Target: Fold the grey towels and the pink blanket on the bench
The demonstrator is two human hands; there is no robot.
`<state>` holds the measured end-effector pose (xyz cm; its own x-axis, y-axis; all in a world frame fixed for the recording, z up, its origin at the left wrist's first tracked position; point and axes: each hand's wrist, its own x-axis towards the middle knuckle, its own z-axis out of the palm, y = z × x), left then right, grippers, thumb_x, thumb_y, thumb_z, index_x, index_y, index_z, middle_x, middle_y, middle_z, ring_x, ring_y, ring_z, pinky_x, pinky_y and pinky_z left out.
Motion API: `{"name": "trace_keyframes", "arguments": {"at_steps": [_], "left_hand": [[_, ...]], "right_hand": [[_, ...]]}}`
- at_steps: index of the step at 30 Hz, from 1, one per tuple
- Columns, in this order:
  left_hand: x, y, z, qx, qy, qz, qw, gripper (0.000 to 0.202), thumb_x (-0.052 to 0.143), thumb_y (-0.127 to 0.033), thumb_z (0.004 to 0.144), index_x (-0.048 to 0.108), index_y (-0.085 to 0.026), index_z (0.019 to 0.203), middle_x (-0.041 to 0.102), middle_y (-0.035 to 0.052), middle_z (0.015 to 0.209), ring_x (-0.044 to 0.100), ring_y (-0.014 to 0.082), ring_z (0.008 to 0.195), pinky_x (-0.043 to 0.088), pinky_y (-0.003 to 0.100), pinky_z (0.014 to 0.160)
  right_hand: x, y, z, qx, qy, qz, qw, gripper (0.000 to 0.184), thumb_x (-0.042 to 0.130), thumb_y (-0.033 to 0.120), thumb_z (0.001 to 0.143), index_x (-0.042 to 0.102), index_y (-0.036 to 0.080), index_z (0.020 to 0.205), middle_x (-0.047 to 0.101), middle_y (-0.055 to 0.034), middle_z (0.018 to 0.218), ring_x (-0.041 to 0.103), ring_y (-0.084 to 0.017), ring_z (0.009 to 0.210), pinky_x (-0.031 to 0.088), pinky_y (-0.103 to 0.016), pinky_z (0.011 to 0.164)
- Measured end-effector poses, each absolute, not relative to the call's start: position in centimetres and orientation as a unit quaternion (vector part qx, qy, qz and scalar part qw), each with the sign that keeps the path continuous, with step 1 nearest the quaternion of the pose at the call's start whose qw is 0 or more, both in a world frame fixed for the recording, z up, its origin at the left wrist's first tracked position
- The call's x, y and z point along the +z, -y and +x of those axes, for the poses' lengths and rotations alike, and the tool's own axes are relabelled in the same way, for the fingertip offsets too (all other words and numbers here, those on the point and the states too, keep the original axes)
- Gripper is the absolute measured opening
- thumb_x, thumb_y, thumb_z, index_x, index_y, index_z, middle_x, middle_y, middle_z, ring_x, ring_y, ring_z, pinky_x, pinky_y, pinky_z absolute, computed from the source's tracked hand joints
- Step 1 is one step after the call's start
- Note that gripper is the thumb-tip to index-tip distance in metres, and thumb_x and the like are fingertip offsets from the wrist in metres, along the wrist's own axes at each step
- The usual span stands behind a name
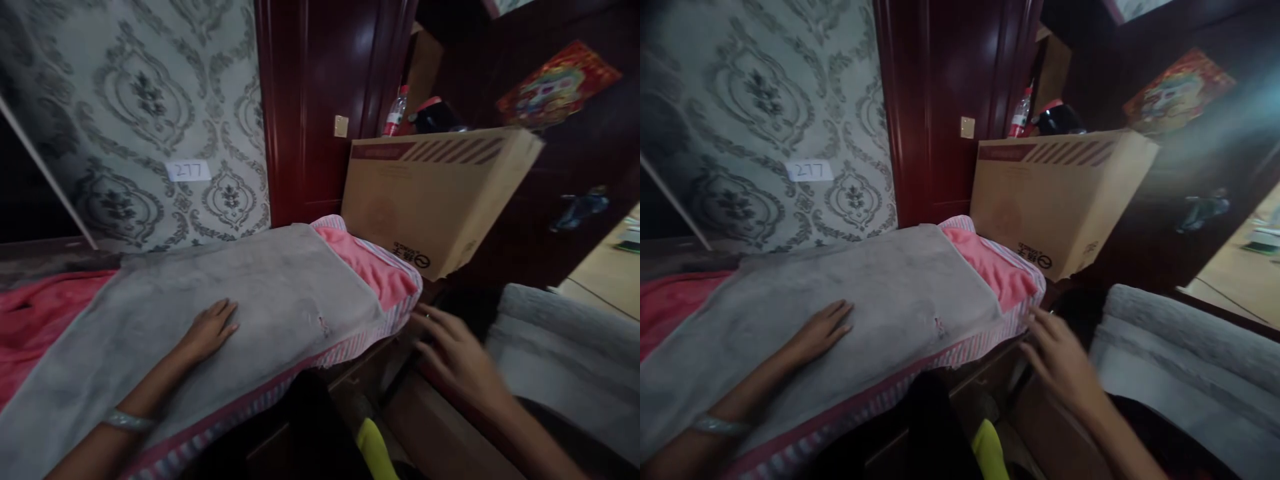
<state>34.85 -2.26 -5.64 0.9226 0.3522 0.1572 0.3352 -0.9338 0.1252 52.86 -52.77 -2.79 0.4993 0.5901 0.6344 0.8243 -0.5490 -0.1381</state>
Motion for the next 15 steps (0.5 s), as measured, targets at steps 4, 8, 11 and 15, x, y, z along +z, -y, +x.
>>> {"name": "trace_keyframes", "arguments": {"at_steps": [4, 8, 11, 15], "left_hand": [[-5.6, 2.2, 30.5, 0.064, -0.237, 0.969, 0.020, 0.063, 0.039, -0.043, 0.092, 0.048, -0.014, 0.148, 0.039, 0.0182, 0.158, 0.035, 0.0333, 0.147, 0.031, 0.054, 0.118], [-6.1, 2.6, 27.3, 0.032, -0.298, 0.954, 0.013, 0.063, 0.032, -0.044, 0.096, 0.041, -0.016, 0.152, 0.031, 0.0170, 0.162, 0.026, 0.0339, 0.151, 0.026, 0.059, 0.118], [-6.8, 3.0, 26.5, 0.036, -0.310, 0.950, 0.011, 0.061, 0.031, -0.044, 0.098, 0.039, -0.020, 0.153, 0.028, 0.0133, 0.163, 0.022, 0.0311, 0.153, 0.023, 0.058, 0.120], [-7.7, 3.0, 26.4, 0.052, -0.316, 0.947, 0.013, 0.060, 0.037, -0.046, 0.098, 0.041, -0.021, 0.152, 0.029, 0.0118, 0.163, 0.024, 0.0299, 0.152, 0.023, 0.056, 0.121]], "right_hand": [[-6.7, 41.6, 54.2, -0.164, 0.536, -0.783, 0.268, 0.040, 0.051, 0.036, 0.095, 0.061, 0.026, 0.133, 0.056, -0.0151, 0.142, 0.055, -0.033, 0.128, 0.046, -0.058, 0.105], [-6.9, 32.9, 54.3, -0.106, 0.560, -0.763, 0.305, 0.049, 0.056, 0.032, 0.093, 0.055, 0.023, 0.141, 0.050, -0.0156, 0.149, 0.045, -0.033, 0.137, 0.036, -0.057, 0.113], [-7.0, 28.6, 54.0, -0.075, 0.530, -0.807, 0.250, 0.054, 0.052, 0.038, 0.097, 0.047, 0.025, 0.149, 0.041, -0.0133, 0.157, 0.035, -0.033, 0.145, 0.028, -0.060, 0.116], [-8.7, 26.5, 53.9, -0.035, 0.475, -0.870, 0.126, 0.054, 0.043, 0.047, 0.101, 0.043, 0.029, 0.152, 0.035, -0.0072, 0.161, 0.028, -0.031, 0.149, 0.022, -0.059, 0.117]]}}
